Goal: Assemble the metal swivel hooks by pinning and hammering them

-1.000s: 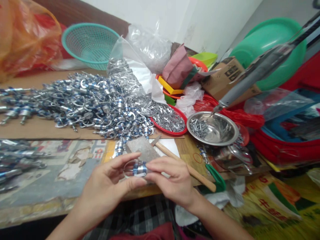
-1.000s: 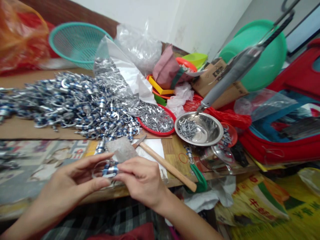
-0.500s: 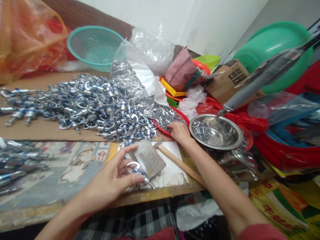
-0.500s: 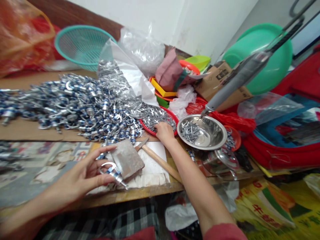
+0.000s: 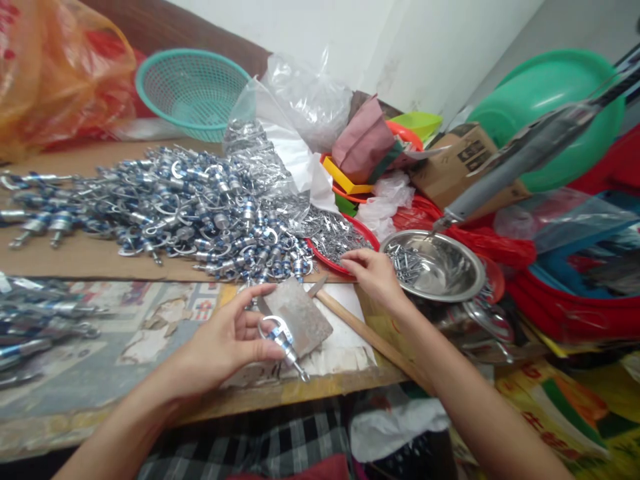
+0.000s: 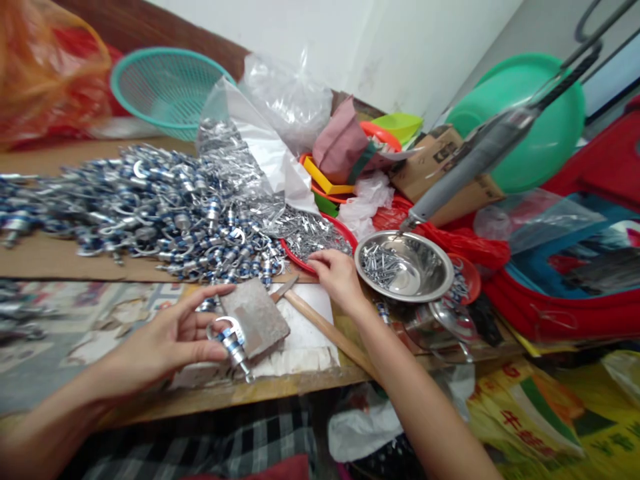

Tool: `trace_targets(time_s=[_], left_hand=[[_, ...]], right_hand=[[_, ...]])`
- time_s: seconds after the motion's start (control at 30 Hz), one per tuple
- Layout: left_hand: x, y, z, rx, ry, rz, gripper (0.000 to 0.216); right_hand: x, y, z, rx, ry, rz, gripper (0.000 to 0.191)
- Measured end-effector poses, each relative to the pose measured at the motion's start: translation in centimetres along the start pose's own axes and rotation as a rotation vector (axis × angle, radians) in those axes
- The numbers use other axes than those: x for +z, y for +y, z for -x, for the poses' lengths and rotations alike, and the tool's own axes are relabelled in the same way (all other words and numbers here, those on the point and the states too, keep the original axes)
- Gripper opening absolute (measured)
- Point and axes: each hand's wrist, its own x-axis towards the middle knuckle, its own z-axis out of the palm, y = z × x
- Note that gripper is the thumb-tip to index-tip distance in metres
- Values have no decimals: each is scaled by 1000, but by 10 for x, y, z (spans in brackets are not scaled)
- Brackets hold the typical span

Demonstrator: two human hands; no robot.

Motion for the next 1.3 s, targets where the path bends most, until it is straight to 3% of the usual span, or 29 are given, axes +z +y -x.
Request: trace_targets(time_s=[0.13,0.23,0.5,0.67,0.83,0.93,1.03,1.13,1.2,1.3], left_hand=[[-1,-1,-1,18,-4,5,88],[-1,-2,-2,40,-18,-2,86],[2,0,0,51,-6,-4,84],[0,-2,-1,53,-8,-7,82],[-1,-3,-1,59,-11,-3,80],[1,-2,0,54,14,-11,81],[2,-1,0,57,17,-15,81],[2,-1,0,69,10,-14,81],[2,-1,0,65,11,-27,81],[2,-1,1,53,13,-46,81]], right_hand=[[-2,-58,45,-383,-32,-203,20],[-2,-81,62,-493,-86,-159,23],[-9,-80,55,-328,-351,-310,12],[7,-87,52,-352,-260,-323,10],[16,-92,52,-254,-179,-452,8],[9,-78,57,-176,2,-511,9],[0,-47,68,-17,121,-348,14],[-2,-12,81,56,-112,-62,29],[-1,1,88,81,-264,12,23],[-7,0,95,93,-207,-55,17]])
